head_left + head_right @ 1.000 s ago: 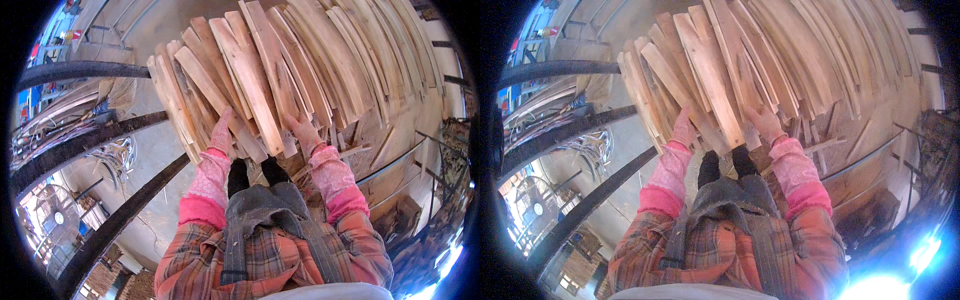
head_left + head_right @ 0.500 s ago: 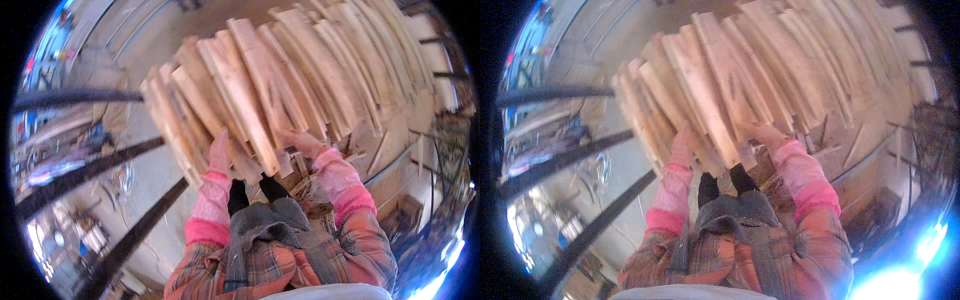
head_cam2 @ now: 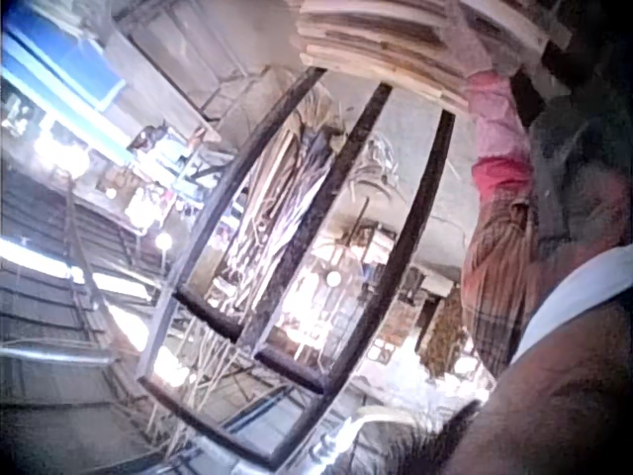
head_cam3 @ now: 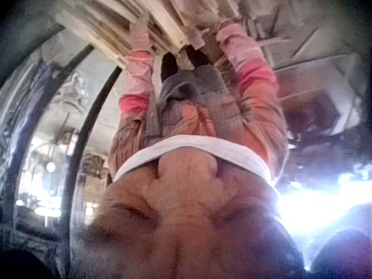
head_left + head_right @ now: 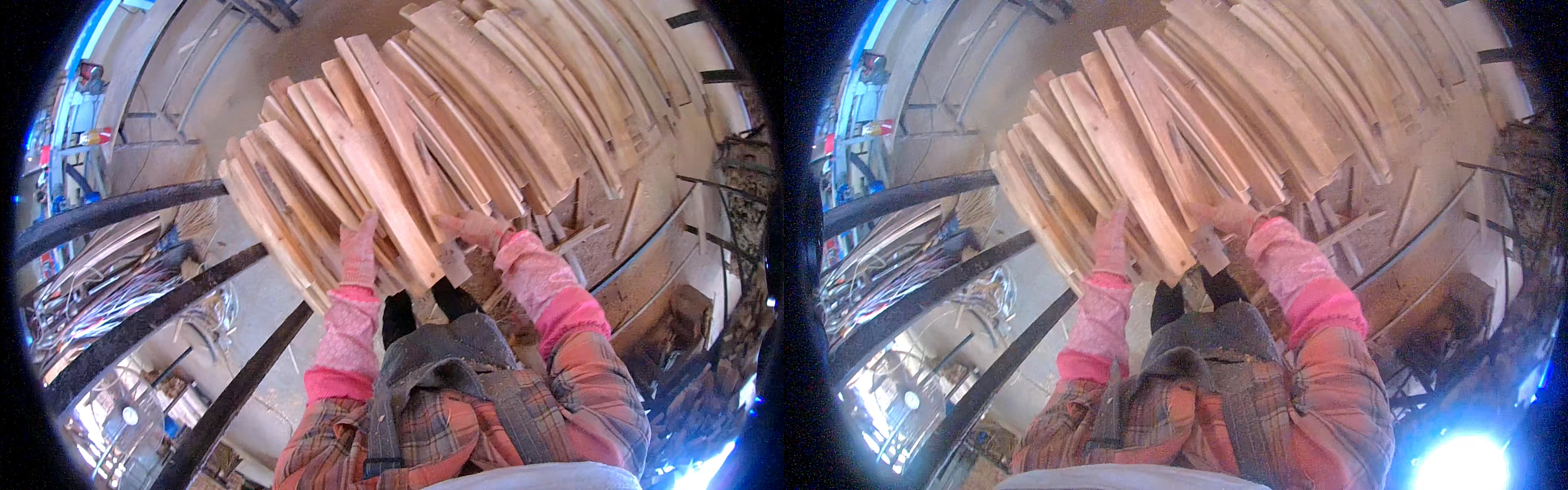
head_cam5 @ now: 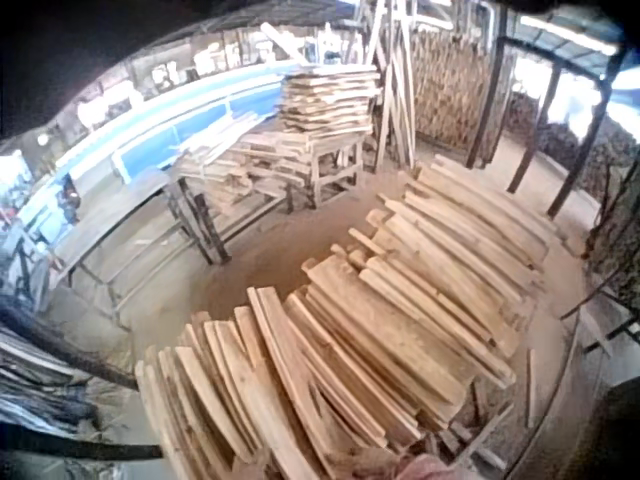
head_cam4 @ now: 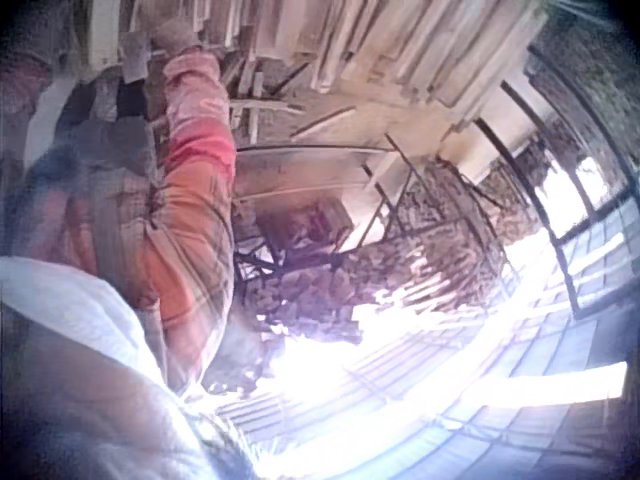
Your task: The person handles a flexible yellow hose and then picks up and stacks multiple thin wooden planks. They move the planks from a pile to a machine table, arranging them in a stack.
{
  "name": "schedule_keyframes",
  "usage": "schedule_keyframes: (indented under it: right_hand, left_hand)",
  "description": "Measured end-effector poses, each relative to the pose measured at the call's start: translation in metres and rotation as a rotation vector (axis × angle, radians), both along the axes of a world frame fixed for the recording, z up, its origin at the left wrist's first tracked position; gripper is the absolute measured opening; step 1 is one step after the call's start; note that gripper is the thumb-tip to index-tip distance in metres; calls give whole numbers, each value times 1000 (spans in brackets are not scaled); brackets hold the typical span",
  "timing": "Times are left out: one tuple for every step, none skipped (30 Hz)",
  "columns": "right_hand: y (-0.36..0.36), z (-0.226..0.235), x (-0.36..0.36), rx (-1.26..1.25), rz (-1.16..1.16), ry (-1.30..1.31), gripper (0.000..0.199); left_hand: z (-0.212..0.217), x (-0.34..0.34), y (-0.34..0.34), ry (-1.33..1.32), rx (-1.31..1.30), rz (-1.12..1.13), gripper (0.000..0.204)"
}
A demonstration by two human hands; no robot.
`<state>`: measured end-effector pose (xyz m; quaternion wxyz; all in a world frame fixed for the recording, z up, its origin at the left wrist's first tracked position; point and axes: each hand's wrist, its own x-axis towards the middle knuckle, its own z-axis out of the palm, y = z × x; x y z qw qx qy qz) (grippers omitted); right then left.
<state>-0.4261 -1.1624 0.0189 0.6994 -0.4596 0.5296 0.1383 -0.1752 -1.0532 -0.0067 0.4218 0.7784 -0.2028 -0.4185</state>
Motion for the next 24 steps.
schedule_keyframes:
  right_hand:
    - [-7,18,3,99,-5,-96,91]
    - [-10,26,7,60,29,-64,89]
    - [-10,31,13,21,60,-31,87]
    - [4,-1,4,-86,63,14,86]
    - [18,-33,-4,-190,65,67,86]
    - [19,-16,2,-181,79,31,86]
    - [13,23,15,-176,106,-9,87]
    - [9,30,15,-150,133,-37,89]
    - [5,36,17,-125,164,-67,90]
    - [7,20,10,-72,93,-73,91]
    - [11,-6,3,-22,25,-85,92]
    - [16,-41,-3,28,-50,-96,92]
    - [20,-67,0,75,-122,-119,92]
    - [24,-92,4,124,-188,-144,92]
    - [24,-97,1,105,-252,-130,90]
    - [27,-93,4,91,-294,-129,88]
    - [29,-61,12,20,-306,-255,83]
    - [26,-27,20,-57,-314,-386,78]
    - [23,-23,20,-17,-228,-307,70]
    - [27,-26,19,11,-230,-343,72]
    - [31,-34,20,39,-232,-378,74]
    - [31,-43,23,61,-224,-422,76]
    - [31,-60,22,70,-242,-331,79]
    - [30,-85,19,76,-256,-246,82]
  left_hand:
    - [-4,3,1,71,9,43,68]
    - [-9,5,2,144,15,86,67]
    - [-12,9,7,218,18,129,66]
    - [-4,5,4,201,-53,54,63]
    - [15,2,0,189,-122,-24,61]
    - [37,5,5,163,-194,-60,58]
    - [43,10,11,195,-214,-33,57]
    - [47,11,11,241,-235,-29,56]
    - [41,17,11,347,-198,32,57]
    - [31,21,9,460,-160,79,57]
    - [13,28,10,438,-49,47,59]
    - [-1,29,7,375,-32,35,60]
    - [-11,28,7,308,-17,30,61]
    - [-14,27,7,239,-6,35,62]
    - [5,8,-5,361,-44,38,58]
    - [13,7,3,374,-58,61,57]
    - [19,11,11,380,-88,107,55]
    - [22,16,11,385,-130,152,53]
    - [29,18,8,464,-124,133,53]
    - [40,20,10,547,-107,110,54]
    - [51,23,10,631,-88,88,54]
    - [54,24,9,605,-70,62,55]
    - [54,24,5,586,-49,28,55]
    - [42,23,1,460,-24,-10,54]
